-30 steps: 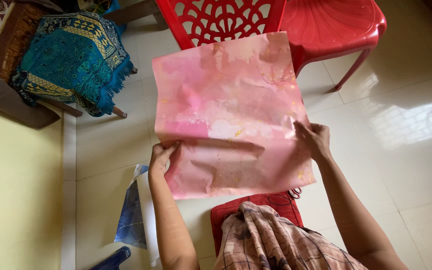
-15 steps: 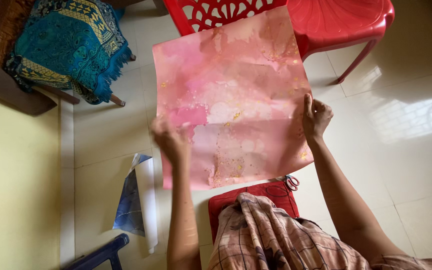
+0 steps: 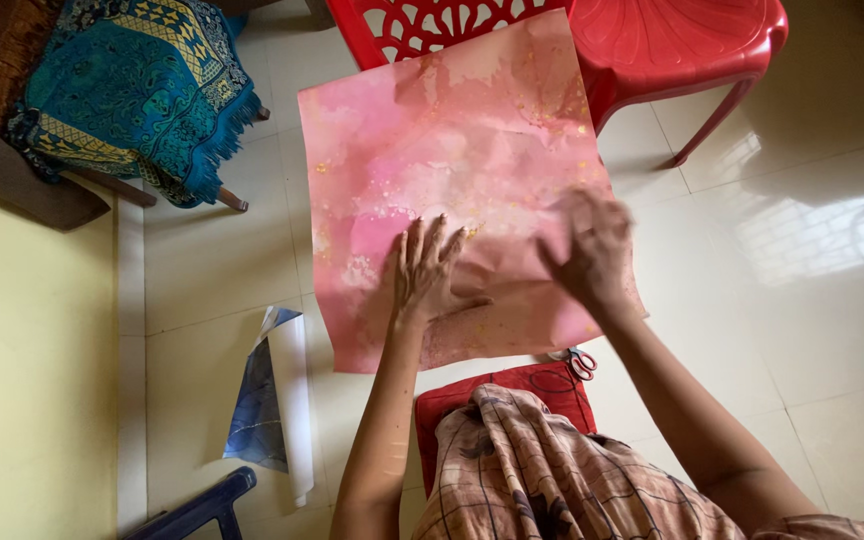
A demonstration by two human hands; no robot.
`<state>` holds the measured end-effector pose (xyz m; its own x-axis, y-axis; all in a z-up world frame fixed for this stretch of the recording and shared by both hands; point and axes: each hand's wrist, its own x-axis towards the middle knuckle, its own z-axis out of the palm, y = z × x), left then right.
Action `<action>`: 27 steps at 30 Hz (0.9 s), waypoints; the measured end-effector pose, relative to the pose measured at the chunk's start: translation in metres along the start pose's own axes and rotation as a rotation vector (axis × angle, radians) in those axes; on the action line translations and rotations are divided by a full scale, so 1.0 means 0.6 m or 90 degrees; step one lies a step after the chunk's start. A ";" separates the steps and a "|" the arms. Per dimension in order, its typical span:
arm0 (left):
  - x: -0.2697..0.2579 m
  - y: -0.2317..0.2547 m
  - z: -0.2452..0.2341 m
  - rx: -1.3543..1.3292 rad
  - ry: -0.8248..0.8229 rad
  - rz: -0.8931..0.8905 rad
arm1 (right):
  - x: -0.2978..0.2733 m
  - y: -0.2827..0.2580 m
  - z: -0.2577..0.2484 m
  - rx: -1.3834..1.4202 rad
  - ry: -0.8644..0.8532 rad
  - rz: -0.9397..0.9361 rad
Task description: The person opens a cardboard box containing plush toys, closes the lid, and wraps the box with pink patterned wrapping paper, folding the paper over the sides and pressing it flat. They then apply tape to secure the folded paper edges on the wrapped box.
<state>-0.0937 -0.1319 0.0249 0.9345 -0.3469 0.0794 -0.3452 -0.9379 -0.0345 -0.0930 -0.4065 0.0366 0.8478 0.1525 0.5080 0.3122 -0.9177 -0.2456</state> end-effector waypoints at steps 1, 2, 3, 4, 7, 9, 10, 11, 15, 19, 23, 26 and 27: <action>-0.005 0.007 -0.007 0.067 -0.006 0.004 | -0.006 -0.020 -0.002 -0.042 -0.131 -0.076; -0.007 0.012 -0.013 0.135 -0.009 0.008 | -0.011 -0.034 -0.004 -0.010 -0.133 -0.130; -0.010 0.013 -0.020 0.047 -0.058 -0.023 | -0.016 -0.045 -0.005 0.022 -0.134 -0.184; -0.019 0.006 -0.027 -0.040 -0.107 -0.057 | -0.017 -0.054 -0.005 0.056 -0.134 -0.240; -0.038 -0.025 -0.039 -0.015 -0.021 -0.105 | -0.010 -0.051 -0.011 0.008 -0.201 -0.133; -0.056 -0.051 -0.038 0.019 0.029 -0.130 | -0.016 -0.044 -0.015 0.011 -0.198 -0.129; -0.060 -0.063 -0.036 -0.003 0.020 -0.150 | -0.020 -0.040 -0.017 0.010 -0.195 -0.126; -0.064 -0.072 -0.033 -0.025 0.010 -0.170 | -0.026 -0.039 -0.018 0.012 -0.199 -0.121; -0.067 -0.100 -0.036 -0.146 0.008 -0.181 | -0.027 -0.040 -0.002 0.026 -0.204 -0.102; -0.063 -0.107 -0.037 -0.111 0.071 -0.139 | -0.030 -0.005 0.026 -0.068 -0.120 -0.051; -0.087 -0.123 -0.030 -0.050 0.090 -0.218 | -0.018 0.064 0.055 0.050 -0.100 0.319; -0.132 -0.137 -0.001 -0.039 0.156 -0.386 | -0.036 0.106 0.078 0.189 -0.101 0.473; -0.145 -0.145 0.011 -0.203 0.245 -0.390 | -0.049 0.115 0.087 0.211 -0.076 0.522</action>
<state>-0.1442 -0.0200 0.0144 0.8906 0.3096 0.3331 0.1592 -0.8984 0.4093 -0.0739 -0.4550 -0.0383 0.8924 -0.4510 -0.0165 -0.3194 -0.6052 -0.7292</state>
